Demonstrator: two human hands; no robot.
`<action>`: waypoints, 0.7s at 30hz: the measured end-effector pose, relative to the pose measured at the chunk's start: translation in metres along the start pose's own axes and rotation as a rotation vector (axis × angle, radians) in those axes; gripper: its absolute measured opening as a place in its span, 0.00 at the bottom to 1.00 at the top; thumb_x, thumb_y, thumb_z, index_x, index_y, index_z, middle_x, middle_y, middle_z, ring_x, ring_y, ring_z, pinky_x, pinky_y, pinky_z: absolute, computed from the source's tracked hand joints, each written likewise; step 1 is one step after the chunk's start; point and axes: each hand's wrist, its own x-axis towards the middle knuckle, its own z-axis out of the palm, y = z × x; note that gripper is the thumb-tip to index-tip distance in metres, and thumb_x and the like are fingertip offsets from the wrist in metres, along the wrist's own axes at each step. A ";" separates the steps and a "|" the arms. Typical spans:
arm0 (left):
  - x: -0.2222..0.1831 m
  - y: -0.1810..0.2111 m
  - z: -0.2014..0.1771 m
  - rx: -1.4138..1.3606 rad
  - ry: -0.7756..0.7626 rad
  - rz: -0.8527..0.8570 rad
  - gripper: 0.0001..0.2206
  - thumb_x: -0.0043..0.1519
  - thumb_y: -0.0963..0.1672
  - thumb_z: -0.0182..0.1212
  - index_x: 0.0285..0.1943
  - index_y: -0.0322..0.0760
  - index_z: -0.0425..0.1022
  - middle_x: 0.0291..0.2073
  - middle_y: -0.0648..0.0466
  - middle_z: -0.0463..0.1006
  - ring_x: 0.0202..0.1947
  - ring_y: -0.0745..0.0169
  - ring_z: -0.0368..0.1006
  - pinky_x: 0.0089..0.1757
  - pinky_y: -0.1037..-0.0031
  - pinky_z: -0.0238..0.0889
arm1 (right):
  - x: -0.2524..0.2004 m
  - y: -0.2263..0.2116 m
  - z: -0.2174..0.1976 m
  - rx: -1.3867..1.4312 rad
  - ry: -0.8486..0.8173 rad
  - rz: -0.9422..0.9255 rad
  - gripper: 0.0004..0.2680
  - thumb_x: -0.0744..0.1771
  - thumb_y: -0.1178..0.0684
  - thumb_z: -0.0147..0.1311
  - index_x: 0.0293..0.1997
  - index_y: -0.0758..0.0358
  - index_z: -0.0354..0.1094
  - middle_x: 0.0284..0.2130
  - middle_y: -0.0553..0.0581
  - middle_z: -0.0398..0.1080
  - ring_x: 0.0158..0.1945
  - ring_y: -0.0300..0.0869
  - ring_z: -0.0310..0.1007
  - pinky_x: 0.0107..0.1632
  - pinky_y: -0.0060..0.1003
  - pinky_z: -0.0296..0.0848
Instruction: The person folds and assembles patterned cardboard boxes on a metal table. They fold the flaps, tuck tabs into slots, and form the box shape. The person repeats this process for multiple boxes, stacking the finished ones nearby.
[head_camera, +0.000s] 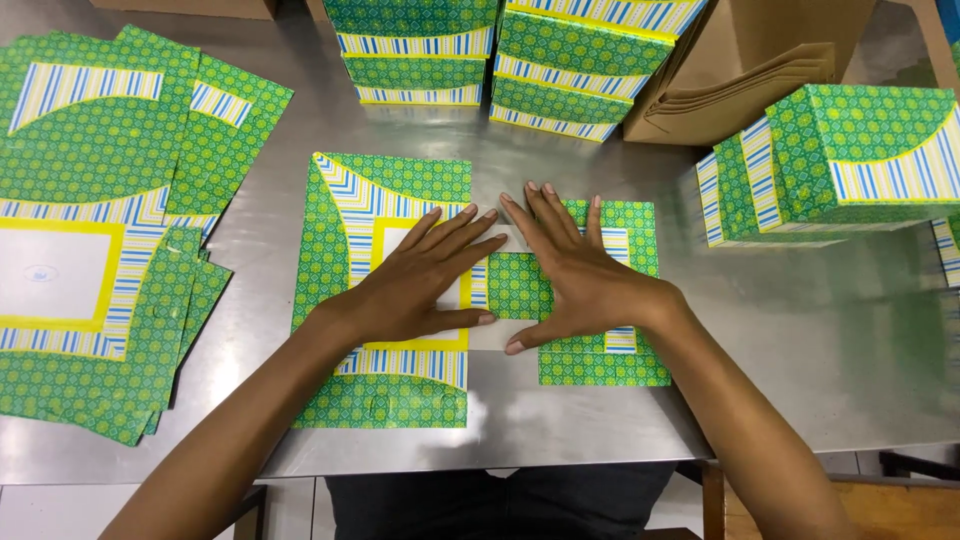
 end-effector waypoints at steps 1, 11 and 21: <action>0.000 0.000 0.001 -0.002 -0.001 -0.001 0.38 0.59 0.51 0.70 0.77 0.41 0.58 0.77 0.43 0.50 0.78 0.42 0.38 0.70 0.53 0.16 | 0.000 -0.001 0.001 0.001 -0.002 0.000 0.57 0.53 0.30 0.77 0.78 0.64 0.24 0.74 0.77 0.24 0.76 0.67 0.15 0.62 0.70 0.02; 0.001 -0.001 0.001 0.016 0.017 0.001 0.39 0.57 0.49 0.72 0.78 0.43 0.56 0.77 0.44 0.50 0.78 0.43 0.39 0.70 0.53 0.18 | 0.011 -0.012 0.025 -0.004 0.105 0.088 0.58 0.53 0.24 0.72 0.78 0.63 0.21 0.72 0.80 0.20 0.75 0.69 0.09 0.63 0.71 0.02; 0.002 0.000 0.000 0.014 0.028 -0.001 0.39 0.57 0.50 0.73 0.77 0.42 0.57 0.76 0.43 0.53 0.77 0.42 0.41 0.70 0.53 0.21 | 0.013 -0.014 0.032 -0.053 0.171 0.081 0.56 0.54 0.25 0.72 0.78 0.64 0.25 0.72 0.83 0.22 0.74 0.72 0.10 0.62 0.73 0.04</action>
